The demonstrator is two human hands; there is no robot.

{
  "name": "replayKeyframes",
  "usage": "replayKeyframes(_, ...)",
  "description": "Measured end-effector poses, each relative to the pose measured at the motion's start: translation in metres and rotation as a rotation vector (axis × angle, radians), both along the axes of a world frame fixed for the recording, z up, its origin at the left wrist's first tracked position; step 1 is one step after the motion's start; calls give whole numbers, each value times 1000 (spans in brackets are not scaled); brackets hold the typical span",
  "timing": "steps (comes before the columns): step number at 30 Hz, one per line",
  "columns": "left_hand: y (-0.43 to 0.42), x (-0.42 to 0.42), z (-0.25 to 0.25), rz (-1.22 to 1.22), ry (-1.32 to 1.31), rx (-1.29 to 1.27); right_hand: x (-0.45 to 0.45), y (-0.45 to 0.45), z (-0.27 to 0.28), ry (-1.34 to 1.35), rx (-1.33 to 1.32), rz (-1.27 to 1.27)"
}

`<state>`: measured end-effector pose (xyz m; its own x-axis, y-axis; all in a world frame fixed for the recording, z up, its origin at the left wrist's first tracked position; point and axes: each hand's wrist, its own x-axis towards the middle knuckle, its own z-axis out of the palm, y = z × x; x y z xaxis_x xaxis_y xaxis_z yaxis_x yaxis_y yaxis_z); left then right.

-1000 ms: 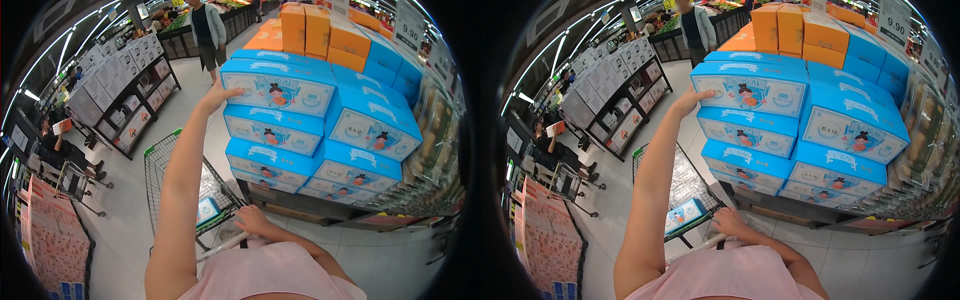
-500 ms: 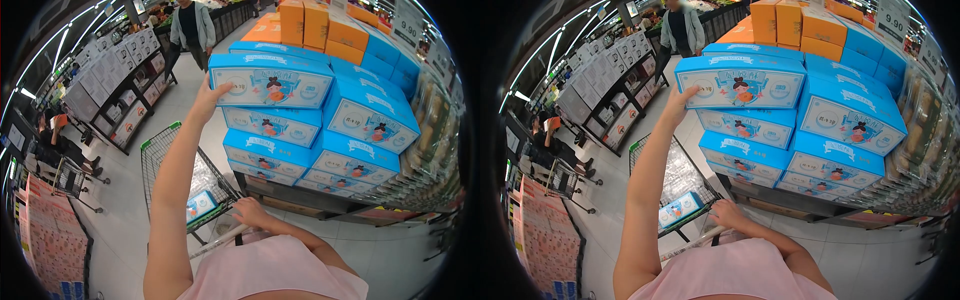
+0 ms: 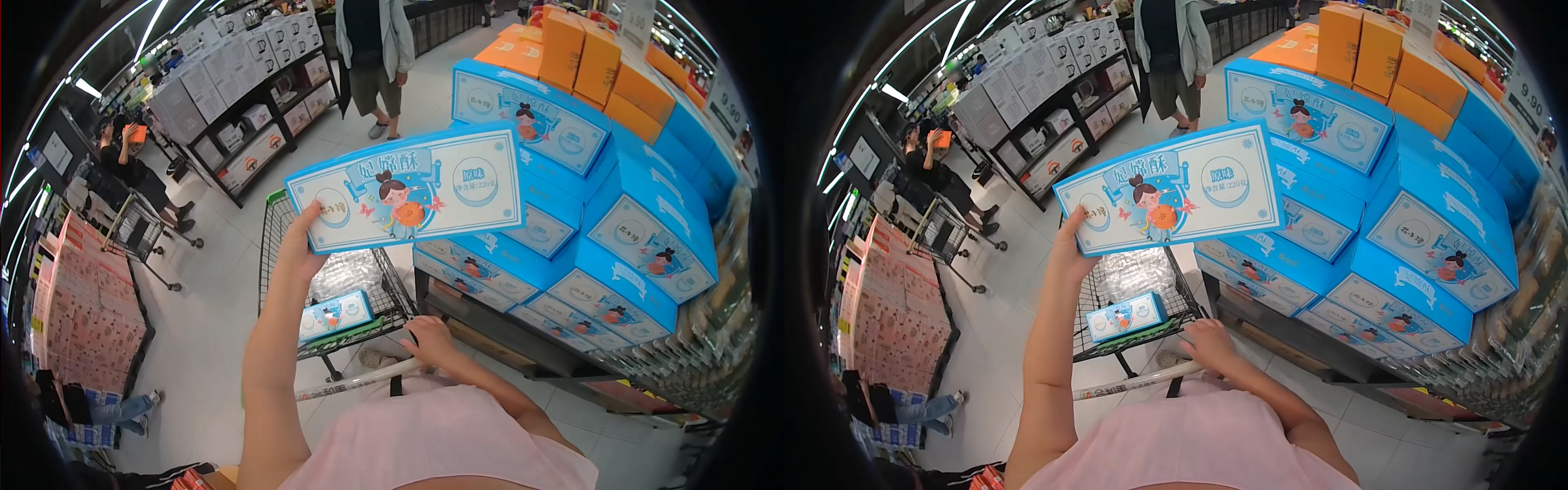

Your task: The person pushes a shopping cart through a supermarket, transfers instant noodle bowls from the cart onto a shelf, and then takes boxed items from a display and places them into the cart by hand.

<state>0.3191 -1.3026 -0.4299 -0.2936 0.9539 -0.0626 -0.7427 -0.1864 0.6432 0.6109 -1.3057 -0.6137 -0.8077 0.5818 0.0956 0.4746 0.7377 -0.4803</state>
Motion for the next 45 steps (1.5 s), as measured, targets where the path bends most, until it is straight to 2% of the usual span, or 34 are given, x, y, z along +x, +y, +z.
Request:
replayKeyframes(7, -100, -24, -68, 186, -66, -207, -1, 2, 3, -22, -1, 26)
replayKeyframes(13, -156, -67, -126, 401, 147, -412, -2, 4, -2, 26, -11, 36)
replayKeyframes(18, -163, -113, -250, 436, 144, -634, -2, 4, -3, 58, 7, 38)
replayKeyframes(20, -159, -117, -274, 434, 140, -771, -2, 4, -3, 57, -11, 37)
replayKeyframes(23, -152, -133, -324, 314, 72, -830, -2, 4, -6, 45, -23, 16)
replayKeyframes(24, -146, -135, -330, 252, 66, -937, -2, 4, -5, 38, -20, 13)
replayKeyframes(27, -130, -121, -307, 185, 23, -1116, -2, 2, -3, 19, -23, 6)
replayKeyframes(28, -131, -133, -335, 138, 27, -1170, -1, 1, -2, 17, -30, 7)
replayKeyframes(29, -134, -142, -361, 109, 0, -1131, -3, 2, -1, 16, -33, 8)
replayKeyframes(31, -138, -144, -377, 54, -54, -1053, -3, 3, 1, 9, -51, 4)
replayKeyframes(32, -142, -147, -384, 35, 41, -1194, -3, 3, 1, 5, -62, 3)
replayKeyframes(35, -146, -148, -375, -12, 77, -1187, -4, 3, 3, -21, -57, -9)
replayKeyframes(38, -151, -149, -379, 13, -5, -1100, -5, 2, 4, -20, -52, -3)
replayKeyframes(42, -152, -143, -361, -14, -101, -998, -6, 2, 2, -13, -52, 2)
replayKeyframes(45, -151, -148, -395, 15, 19, -1079, -7, 2, 1, -3, -51, 6)
